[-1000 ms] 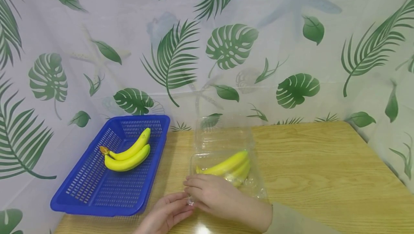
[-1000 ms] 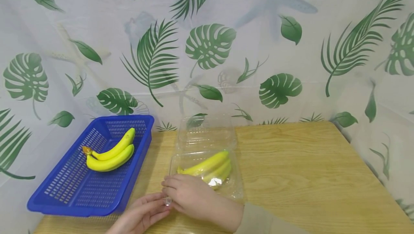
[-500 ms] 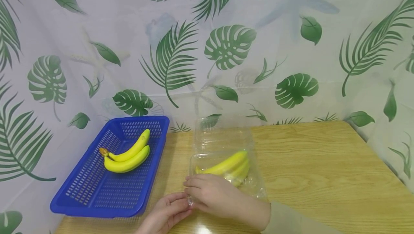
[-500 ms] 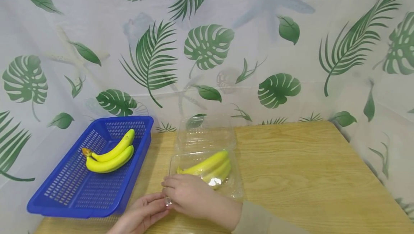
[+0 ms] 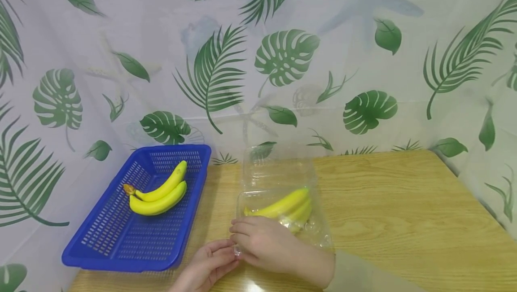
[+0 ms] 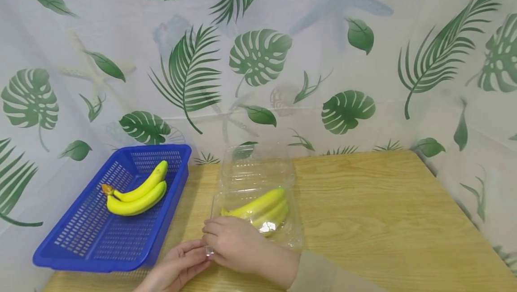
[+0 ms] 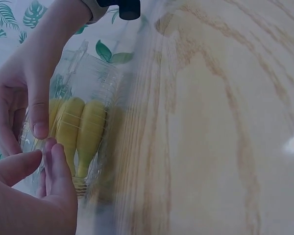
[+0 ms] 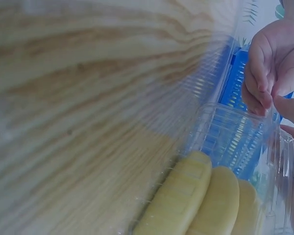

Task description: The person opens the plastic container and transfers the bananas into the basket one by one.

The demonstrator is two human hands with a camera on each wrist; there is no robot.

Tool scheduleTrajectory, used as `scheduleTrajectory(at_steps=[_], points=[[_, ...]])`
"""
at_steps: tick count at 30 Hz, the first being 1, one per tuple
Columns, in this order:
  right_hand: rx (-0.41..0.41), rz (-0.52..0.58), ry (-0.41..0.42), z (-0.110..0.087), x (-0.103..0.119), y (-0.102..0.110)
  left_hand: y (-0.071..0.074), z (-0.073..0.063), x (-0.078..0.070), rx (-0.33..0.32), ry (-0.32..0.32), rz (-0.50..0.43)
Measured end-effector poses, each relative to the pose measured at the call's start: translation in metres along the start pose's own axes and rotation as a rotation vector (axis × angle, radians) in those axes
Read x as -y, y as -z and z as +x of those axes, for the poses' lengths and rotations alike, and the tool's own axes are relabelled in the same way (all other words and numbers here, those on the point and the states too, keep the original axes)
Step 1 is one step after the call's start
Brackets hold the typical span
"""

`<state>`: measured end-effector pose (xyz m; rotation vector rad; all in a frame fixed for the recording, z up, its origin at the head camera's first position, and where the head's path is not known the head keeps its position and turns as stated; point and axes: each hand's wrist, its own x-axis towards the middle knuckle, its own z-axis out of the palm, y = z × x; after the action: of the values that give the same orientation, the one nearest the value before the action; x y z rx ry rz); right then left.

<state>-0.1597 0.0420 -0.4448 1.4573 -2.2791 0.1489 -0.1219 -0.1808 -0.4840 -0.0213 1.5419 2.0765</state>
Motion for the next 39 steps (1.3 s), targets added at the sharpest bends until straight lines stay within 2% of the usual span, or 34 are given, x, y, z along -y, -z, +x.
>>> scheduleTrajectory(at_steps=[12, 25, 39], points=[[-0.088, -0.088, 0.066, 0.004, 0.001, -0.007, 0.001, 0.002, 0.003, -0.020, -0.027, -0.018], [-0.115, -0.145, 0.043, 0.004, 0.004, -0.012, -0.001, 0.004, 0.002, -0.051, -0.038, -0.003], [-0.201, -0.237, 0.095, 0.004, 0.002, -0.016, 0.001, 0.005, 0.000, -0.066, -0.064, 0.029]])
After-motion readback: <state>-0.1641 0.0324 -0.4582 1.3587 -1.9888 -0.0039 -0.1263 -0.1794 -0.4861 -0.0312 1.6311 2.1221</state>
